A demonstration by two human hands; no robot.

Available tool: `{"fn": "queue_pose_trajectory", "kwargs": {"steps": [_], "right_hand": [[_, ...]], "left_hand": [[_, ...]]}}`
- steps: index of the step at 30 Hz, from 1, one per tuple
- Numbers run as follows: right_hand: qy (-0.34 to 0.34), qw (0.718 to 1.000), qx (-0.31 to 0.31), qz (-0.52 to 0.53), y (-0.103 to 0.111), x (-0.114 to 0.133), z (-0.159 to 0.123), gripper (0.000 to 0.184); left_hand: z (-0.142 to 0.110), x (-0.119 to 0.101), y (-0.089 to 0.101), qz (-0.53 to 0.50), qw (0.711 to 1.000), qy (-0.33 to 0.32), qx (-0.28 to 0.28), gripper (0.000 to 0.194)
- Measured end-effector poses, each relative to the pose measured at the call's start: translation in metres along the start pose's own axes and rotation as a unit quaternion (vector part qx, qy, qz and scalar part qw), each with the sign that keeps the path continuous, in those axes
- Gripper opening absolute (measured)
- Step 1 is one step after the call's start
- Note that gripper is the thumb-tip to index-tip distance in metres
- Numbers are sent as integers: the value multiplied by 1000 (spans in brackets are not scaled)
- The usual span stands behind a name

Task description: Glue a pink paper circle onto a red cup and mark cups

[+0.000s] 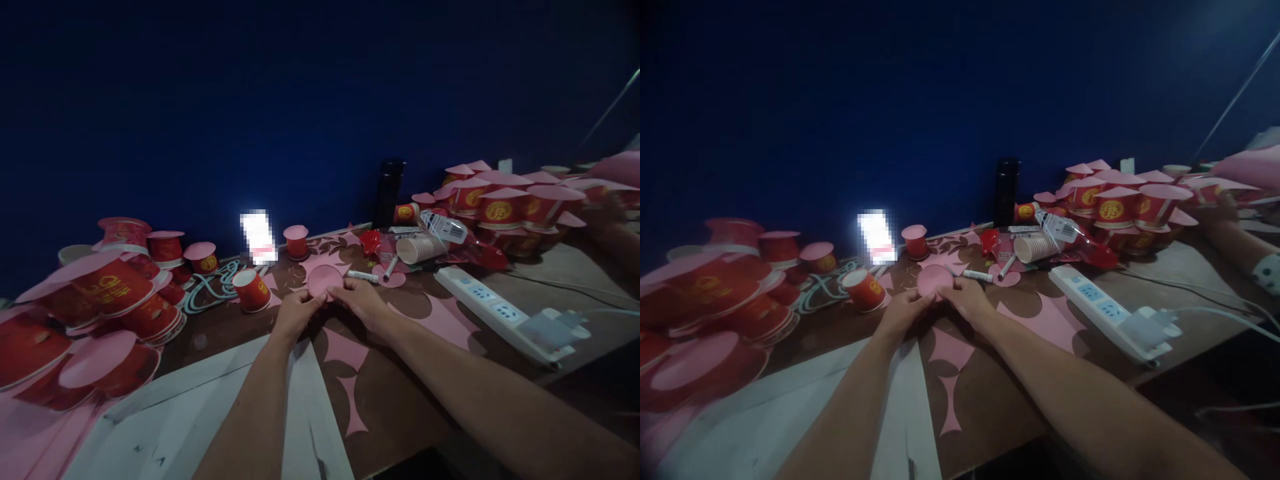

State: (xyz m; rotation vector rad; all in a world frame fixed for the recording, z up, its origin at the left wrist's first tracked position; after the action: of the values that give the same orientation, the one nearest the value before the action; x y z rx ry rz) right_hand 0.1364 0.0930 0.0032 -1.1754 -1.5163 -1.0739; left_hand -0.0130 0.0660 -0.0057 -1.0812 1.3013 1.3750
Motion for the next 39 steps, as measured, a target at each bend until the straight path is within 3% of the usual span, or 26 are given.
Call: {"fn": "queue_pose_trajectory", "kwargs": {"steps": [16, 25, 31, 39], "right_hand": [[28, 999, -2, -29, 1, 4, 0, 33], [37, 998, -2, -43, 1, 6, -1, 29], [-16, 999, 26, 39, -4, 3, -6, 24], [0, 995, 26, 95, -8, 1, -3, 23]], "left_hand": [[-5, -12, -2, 6, 1000, 10, -4, 41], [-4, -6, -4, -5, 1000, 17, 8, 39], [-7, -13, -7, 5, 1000, 5, 16, 36], [-8, -12, -12, -12, 999, 8, 42, 37]]}}
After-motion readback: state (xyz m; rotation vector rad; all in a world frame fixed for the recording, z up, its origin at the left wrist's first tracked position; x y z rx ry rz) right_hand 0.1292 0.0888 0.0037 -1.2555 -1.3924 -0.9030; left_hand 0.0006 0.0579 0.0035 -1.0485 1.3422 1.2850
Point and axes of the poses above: each hand's wrist, its own z-axis towards the middle knuckle, its own y-axis out of the back of the hand, x = y × z, the point moved 9 cm from there along z, towards the middle knuckle, and after that the axes turned 9 degrees about -y, right-handed, at the moved point
